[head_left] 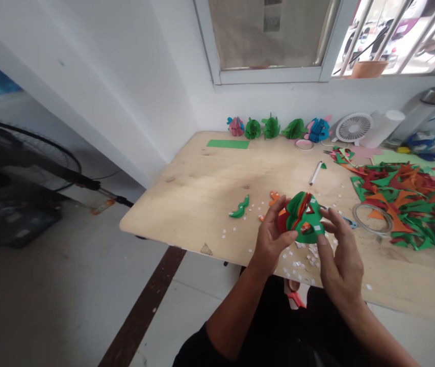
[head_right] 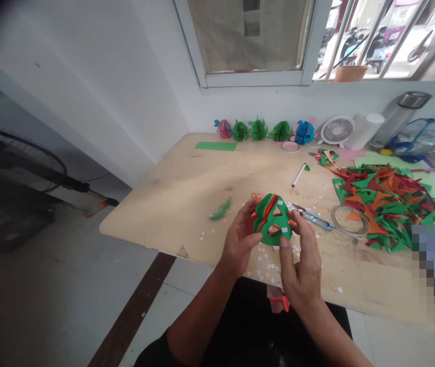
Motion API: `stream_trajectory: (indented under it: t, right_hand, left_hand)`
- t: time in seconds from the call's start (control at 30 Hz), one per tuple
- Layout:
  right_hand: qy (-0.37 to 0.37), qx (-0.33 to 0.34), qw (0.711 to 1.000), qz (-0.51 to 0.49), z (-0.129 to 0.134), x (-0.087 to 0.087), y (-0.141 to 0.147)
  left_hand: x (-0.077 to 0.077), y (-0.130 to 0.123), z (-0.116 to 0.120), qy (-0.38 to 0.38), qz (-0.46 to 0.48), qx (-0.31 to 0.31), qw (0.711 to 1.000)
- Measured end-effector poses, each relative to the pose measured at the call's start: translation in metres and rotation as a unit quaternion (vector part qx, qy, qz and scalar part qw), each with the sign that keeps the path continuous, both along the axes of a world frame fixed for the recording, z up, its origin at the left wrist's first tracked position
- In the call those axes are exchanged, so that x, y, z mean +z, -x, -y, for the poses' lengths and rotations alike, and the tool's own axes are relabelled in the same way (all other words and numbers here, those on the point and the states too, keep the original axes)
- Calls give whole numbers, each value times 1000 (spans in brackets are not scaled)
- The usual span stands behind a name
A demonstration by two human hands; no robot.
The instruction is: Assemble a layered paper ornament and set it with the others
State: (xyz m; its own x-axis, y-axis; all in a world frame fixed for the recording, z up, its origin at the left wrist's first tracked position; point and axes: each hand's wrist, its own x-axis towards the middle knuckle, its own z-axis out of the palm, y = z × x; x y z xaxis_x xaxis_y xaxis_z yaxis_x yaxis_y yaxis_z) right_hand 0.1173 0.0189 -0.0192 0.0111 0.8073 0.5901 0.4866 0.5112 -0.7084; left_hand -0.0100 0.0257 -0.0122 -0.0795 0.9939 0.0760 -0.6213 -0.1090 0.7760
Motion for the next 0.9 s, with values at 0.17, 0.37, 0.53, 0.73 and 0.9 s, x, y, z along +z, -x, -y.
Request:
stream_trajectory:
  t: [0.17,0.37,0.53,0.73,0.9]
  right_hand:
    - [74,28,994,-70,-10,3,-5]
    - [206,143,950,-185,-30,20,-16]
    - [280,211,913,-210,-38,30,-23]
    - [247,206,918,-231,-37,25,-21]
    - [207,195,933,-219,-37,18,-22]
  left_hand:
    - [2,1,3,-8,19,-22,1000]
    - [-3,5,5,-51,-69,-64,994]
    - [-4,8,6,-86,-110,-77,987]
    - [0,9,6,-65,-109,-75,989]
    - [2,7,12,-80,-187,-32,978]
